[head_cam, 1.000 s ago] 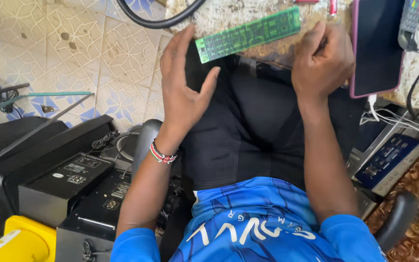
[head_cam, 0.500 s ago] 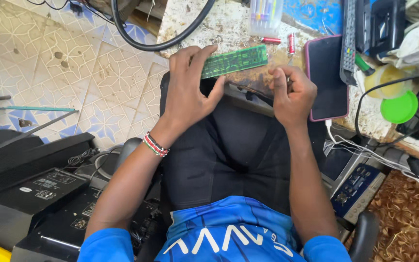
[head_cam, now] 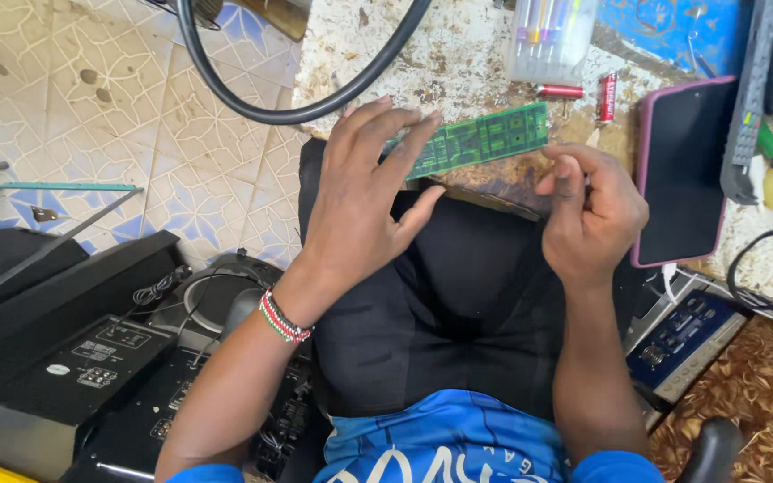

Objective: The person holds a green circuit board and uses a small metal tool to scrape or clean specific areas on its surface. They rotate the board to access different sections while working at a cluttered desk.

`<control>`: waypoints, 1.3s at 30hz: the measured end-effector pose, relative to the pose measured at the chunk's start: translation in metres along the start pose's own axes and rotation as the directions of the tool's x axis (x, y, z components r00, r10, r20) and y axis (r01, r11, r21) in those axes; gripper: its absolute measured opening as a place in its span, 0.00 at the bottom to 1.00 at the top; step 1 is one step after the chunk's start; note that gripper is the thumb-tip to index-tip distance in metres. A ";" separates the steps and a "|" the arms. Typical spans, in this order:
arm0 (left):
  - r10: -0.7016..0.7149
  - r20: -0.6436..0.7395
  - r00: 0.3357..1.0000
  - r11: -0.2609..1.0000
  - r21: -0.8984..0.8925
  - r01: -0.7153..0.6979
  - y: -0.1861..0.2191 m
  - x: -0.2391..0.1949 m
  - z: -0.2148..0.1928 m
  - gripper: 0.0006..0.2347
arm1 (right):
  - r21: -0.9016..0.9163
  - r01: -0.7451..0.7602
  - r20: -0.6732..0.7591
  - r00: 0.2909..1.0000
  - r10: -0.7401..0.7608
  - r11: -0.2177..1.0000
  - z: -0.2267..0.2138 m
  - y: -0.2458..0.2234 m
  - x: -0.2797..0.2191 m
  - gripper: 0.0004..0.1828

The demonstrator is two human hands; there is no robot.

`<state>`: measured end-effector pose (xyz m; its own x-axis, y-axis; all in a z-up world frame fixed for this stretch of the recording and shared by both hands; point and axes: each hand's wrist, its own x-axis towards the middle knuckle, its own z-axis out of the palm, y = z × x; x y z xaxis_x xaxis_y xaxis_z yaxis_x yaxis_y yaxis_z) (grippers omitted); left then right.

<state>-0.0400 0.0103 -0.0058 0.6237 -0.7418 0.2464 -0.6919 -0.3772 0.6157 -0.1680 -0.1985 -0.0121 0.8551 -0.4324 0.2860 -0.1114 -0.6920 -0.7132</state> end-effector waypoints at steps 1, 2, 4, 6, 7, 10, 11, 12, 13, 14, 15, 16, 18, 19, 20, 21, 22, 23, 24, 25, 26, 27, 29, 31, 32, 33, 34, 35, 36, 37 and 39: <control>0.001 0.008 1.000 1.000 -0.007 -0.001 -0.002 0.001 0.001 0.26 | -0.005 -0.010 0.000 1.000 0.010 1.000 0.002 0.002 0.000 0.18; -0.008 0.015 1.000 1.000 -0.007 0.008 -0.003 0.003 0.001 0.25 | 0.052 -0.022 0.014 1.000 0.021 0.998 0.002 0.004 0.000 0.14; -0.013 0.028 1.000 1.000 -0.010 0.013 -0.003 0.004 0.001 0.25 | 0.107 -0.040 0.024 0.999 0.038 0.993 0.004 0.010 -0.004 0.15; -0.061 0.014 0.998 0.997 -0.054 0.061 0.000 0.007 0.000 0.20 | 0.193 -0.138 0.013 0.990 0.138 0.972 0.006 0.019 -0.011 0.21; -0.062 0.015 0.998 0.996 -0.058 0.063 0.001 0.007 0.002 0.20 | 0.188 -0.139 0.015 0.990 0.139 0.972 0.005 0.016 -0.009 0.21; -0.112 0.053 0.992 0.993 -0.023 0.113 0.003 0.008 0.004 0.21 | 0.096 -0.224 0.051 0.974 0.220 0.970 0.005 0.008 -0.006 0.27; -0.112 0.054 0.992 0.993 -0.035 0.113 0.002 0.010 0.003 0.21 | 0.138 -0.235 0.040 0.972 0.231 0.962 0.006 0.007 -0.004 0.25; -0.111 0.056 0.992 0.992 -0.047 0.114 0.002 0.011 0.003 0.22 | 0.179 -0.245 0.029 0.970 0.243 0.953 0.006 0.005 -0.002 0.24; -0.115 0.064 0.991 0.992 -0.045 0.118 0.003 0.012 0.003 0.22 | 0.182 -0.252 0.033 0.968 0.251 0.950 0.008 0.005 -0.001 0.24; -0.125 0.059 0.990 0.990 -0.059 0.129 0.004 0.013 0.002 0.23 | 0.202 -0.256 0.020 0.966 0.258 0.945 0.010 0.004 -0.001 0.22; -0.138 0.050 0.989 0.987 -0.076 0.142 0.006 0.013 0.002 0.23 | 0.218 -0.257 0.009 0.965 0.262 0.941 0.009 0.004 0.001 0.19; -0.144 0.053 0.988 0.986 -0.077 0.148 0.011 0.014 -0.001 0.23 | 0.218 -0.262 0.015 0.964 0.265 0.940 0.009 0.004 -0.001 0.19; -0.198 0.054 0.979 0.969 -0.138 0.204 0.017 0.020 -0.008 0.20 | 0.193 -0.258 -0.022 0.963 0.268 0.947 0.009 0.004 -0.002 0.16; -0.193 0.053 0.980 0.971 -0.135 0.198 0.019 0.022 -0.008 0.20 | 0.195 -0.256 -0.028 0.964 0.266 0.947 0.008 0.004 -0.003 0.16; -0.191 0.051 0.980 0.970 -0.146 0.196 0.020 0.023 -0.010 0.19 | 0.173 -0.254 -0.014 0.965 0.261 0.951 0.007 0.003 -0.003 0.17; -0.185 0.047 0.982 0.969 -0.158 0.190 0.022 0.025 -0.010 0.18 | 0.150 -0.250 -0.003 0.967 0.253 0.957 0.005 0.003 -0.002 0.18; -0.176 0.043 0.984 0.971 -0.156 0.180 0.021 0.026 -0.009 0.18 | 0.151 -0.244 -0.012 0.969 0.249 0.958 0.005 0.002 -0.003 0.18; -0.142 0.059 0.988 0.977 -0.154 0.149 0.020 0.027 -0.007 0.18 | 0.183 -0.263 -0.006 0.963 0.269 0.947 0.004 0.002 -0.002 0.19; -0.108 0.075 0.991 0.981 -0.153 0.118 0.018 0.028 -0.004 0.19 | 0.214 -0.282 0.002 0.958 0.288 0.935 0.005 0.002 -0.002 0.20; -0.109 0.069 0.992 0.980 -0.157 0.118 0.016 0.027 -0.002 0.19 | 0.210 -0.277 0.003 0.959 0.283 0.938 0.004 0.002 -0.003 0.20; -0.091 0.092 0.992 0.983 -0.151 0.104 0.013 0.027 0.000 0.20 | 0.259 -0.277 0.018 0.959 0.282 0.925 0.004 0.002 -0.005 0.16; -0.069 0.109 0.992 0.987 -0.138 0.084 0.009 0.027 0.002 0.22 | 0.312 -0.267 0.028 0.962 0.272 0.912 0.005 0.003 -0.004 0.12; -0.071 0.107 0.992 0.987 -0.133 0.085 0.006 0.028 0.002 0.23 | 0.226 -0.169 0.032 0.986 0.166 0.959 0.003 0.001 0.001 0.10; -0.075 0.115 0.991 0.987 -0.130 0.090 0.005 0.028 0.003 0.23 | 0.139 -0.076 0.046 0.996 0.070 0.987 0.003 -0.003 0.010 0.08; -0.063 0.129 0.990 0.992 -0.097 0.076 0.004 0.028 0.004 0.22 | 0.088 -0.040 0.065 0.997 0.034 0.995 0.005 -0.005 0.017 0.08; -0.051 0.143 0.988 0.996 -0.065 0.061 0.003 0.029 0.005 0.21 | 0.034 -0.005 0.084 0.996 0.002 0.999 0.006 -0.007 0.025 0.08; -0.048 0.141 0.989 0.996 -0.067 0.058 0.003 0.030 0.004 0.21 | 0.032 -0.003 0.082 0.997 0.000 0.999 0.009 -0.004 0.026 0.08; -0.067 0.139 0.988 0.994 -0.078 0.078 0.004 0.030 0.004 0.19 | 0.034 -0.029 0.110 0.994 0.025 0.999 0.011 -0.001 0.026 0.09; -0.085 0.137 0.987 0.991 -0.090 0.098 0.004 0.030 0.004 0.18 | 0.035 -0.056 0.138 0.989 0.051 0.998 0.014 0.002 0.025 0.11; -0.084 0.144 0.986 0.991 -0.096 0.099 0.005 0.031 0.005 0.18 | 0.031 -0.064 0.139 0.989 0.059 0.997 0.014 0.002 0.026 0.11; -0.115 0.126 0.985 0.986 -0.104 0.128 0.008 0.029 0.007 0.16 | 0.063 -0.122 0.181 0.977 0.109 0.990 0.014 0.003 0.025 0.12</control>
<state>-0.0297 -0.0184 0.0008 0.6479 -0.7577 0.0777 -0.5647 -0.4093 0.7167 -0.1398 -0.2033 -0.0163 0.9153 -0.3936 0.0857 -0.1832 -0.5961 -0.7817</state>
